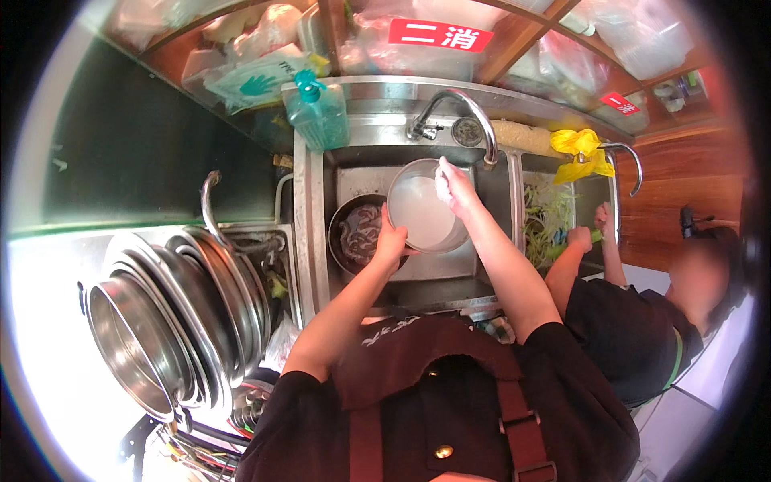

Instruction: The person washes a metal bowl at the sink, then walks to a storage area to scoop a white powder into the bowl. They return to a prep table, add cubed tofu to the bowl, and mix the contents by hand. Finally, they transfer the coated tofu pieces into a deep fryer.

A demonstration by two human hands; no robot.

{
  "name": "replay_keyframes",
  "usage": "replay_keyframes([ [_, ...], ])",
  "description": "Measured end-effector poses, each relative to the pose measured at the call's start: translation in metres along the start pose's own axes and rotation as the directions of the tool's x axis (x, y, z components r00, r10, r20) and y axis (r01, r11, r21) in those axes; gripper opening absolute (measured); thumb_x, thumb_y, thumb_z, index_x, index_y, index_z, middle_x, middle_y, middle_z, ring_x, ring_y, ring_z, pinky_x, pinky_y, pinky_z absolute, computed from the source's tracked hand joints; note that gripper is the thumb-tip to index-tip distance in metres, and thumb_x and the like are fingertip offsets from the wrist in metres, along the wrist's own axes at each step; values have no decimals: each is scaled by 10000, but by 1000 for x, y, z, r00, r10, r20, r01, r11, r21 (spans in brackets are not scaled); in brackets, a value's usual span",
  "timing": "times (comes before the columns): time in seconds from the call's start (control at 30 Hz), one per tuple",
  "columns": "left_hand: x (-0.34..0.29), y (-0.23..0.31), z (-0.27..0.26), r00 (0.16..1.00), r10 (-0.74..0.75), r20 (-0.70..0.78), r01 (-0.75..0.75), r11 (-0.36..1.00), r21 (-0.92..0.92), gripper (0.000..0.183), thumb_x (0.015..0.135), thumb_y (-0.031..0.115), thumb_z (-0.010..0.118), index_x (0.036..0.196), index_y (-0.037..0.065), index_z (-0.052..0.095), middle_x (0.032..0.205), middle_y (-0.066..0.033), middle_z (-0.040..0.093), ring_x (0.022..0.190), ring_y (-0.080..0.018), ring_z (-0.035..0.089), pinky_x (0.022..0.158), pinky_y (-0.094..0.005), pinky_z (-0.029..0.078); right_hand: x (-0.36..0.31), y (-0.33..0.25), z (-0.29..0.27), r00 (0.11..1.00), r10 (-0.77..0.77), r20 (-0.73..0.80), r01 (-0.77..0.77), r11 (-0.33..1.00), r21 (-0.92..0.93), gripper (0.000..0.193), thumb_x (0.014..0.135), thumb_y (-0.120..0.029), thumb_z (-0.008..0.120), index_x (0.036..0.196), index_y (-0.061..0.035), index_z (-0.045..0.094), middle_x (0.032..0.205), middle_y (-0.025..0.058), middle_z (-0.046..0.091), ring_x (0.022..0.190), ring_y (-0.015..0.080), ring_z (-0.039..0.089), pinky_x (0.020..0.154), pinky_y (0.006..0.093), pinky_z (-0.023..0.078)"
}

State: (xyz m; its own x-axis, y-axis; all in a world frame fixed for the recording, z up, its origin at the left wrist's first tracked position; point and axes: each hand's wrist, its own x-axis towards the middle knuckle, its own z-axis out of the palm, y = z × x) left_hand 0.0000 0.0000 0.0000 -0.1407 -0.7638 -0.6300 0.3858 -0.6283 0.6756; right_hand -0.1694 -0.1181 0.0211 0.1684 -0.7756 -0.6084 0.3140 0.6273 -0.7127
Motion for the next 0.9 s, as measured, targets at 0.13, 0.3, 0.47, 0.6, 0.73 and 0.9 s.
replay_keyframes([
  [0.13, -3, -18, -7, 998, -53, 46, 53, 999, -3, 755, 863, 26, 419, 1533, 181, 108, 1384, -159, 460, 1045, -322, 639, 580, -379, 622, 15, 0, 0, 989, 87, 120, -122, 939, 322, 446, 945, -548, 560, 732, -163, 489, 553, -82, 355, 399, 45, 315, 336, 201, 221],
  [0.3, 29, -15, -3, 995, -71, 74, 74, 997, -31, 750, 847, -2, 401, 1526, 169, 129, 1370, -164, 474, 1027, -316, 645, 567, -371, 625, 66, -22, 3, 960, 219, 176, -279, 813, 511, 421, 950, -495, 572, 755, -133, 486, 537, -84, 307, 394, 48, 286, 326, 206, 202],
  [0.47, 39, -13, -11, 995, -77, 59, 80, 995, -56, 765, 821, -24, 403, 1517, 145, 135, 1366, -187, 455, 1040, -334, 638, 574, -379, 636, 77, -23, 2, 950, 230, 213, -303, 851, 430, 290, 944, -331, 562, 752, -135, 467, 560, -77, 319, 406, 46, 293, 307, 203, 219],
  [0.6, 43, -14, -12, 993, -104, 56, 108, 992, -65, 756, 789, -20, 416, 1490, 112, 167, 1345, -196, 450, 1052, -337, 620, 584, -371, 639, 75, -24, 2, 947, 202, 251, -302, 825, 477, 243, 942, -265, 546, 764, -135, 446, 589, -68, 336, 431, 47, 299, 317, 199, 232],
  [0.73, 39, -12, -10, 996, -68, 52, 68, 998, -5, 668, 822, 44, 445, 1453, 63, 227, 1319, -184, 493, 1053, -327, 634, 669, -429, 631, 71, -25, 4, 944, 198, 264, -309, 811, 496, 229, 948, -238, 538, 770, -129, 444, 597, -64, 319, 447, 52, 289, 337, 197, 231],
  [0.9, 31, -6, 0, 994, -93, 59, 95, 995, -42, 663, 831, 50, 441, 1459, 72, 228, 1321, -175, 496, 1061, -317, 632, 675, -422, 633, 73, -27, 4, 944, 195, 266, -312, 790, 528, 227, 941, -235, 558, 770, -127, 454, 600, -67, 320, 463, 51, 300, 349, 194, 232],
])
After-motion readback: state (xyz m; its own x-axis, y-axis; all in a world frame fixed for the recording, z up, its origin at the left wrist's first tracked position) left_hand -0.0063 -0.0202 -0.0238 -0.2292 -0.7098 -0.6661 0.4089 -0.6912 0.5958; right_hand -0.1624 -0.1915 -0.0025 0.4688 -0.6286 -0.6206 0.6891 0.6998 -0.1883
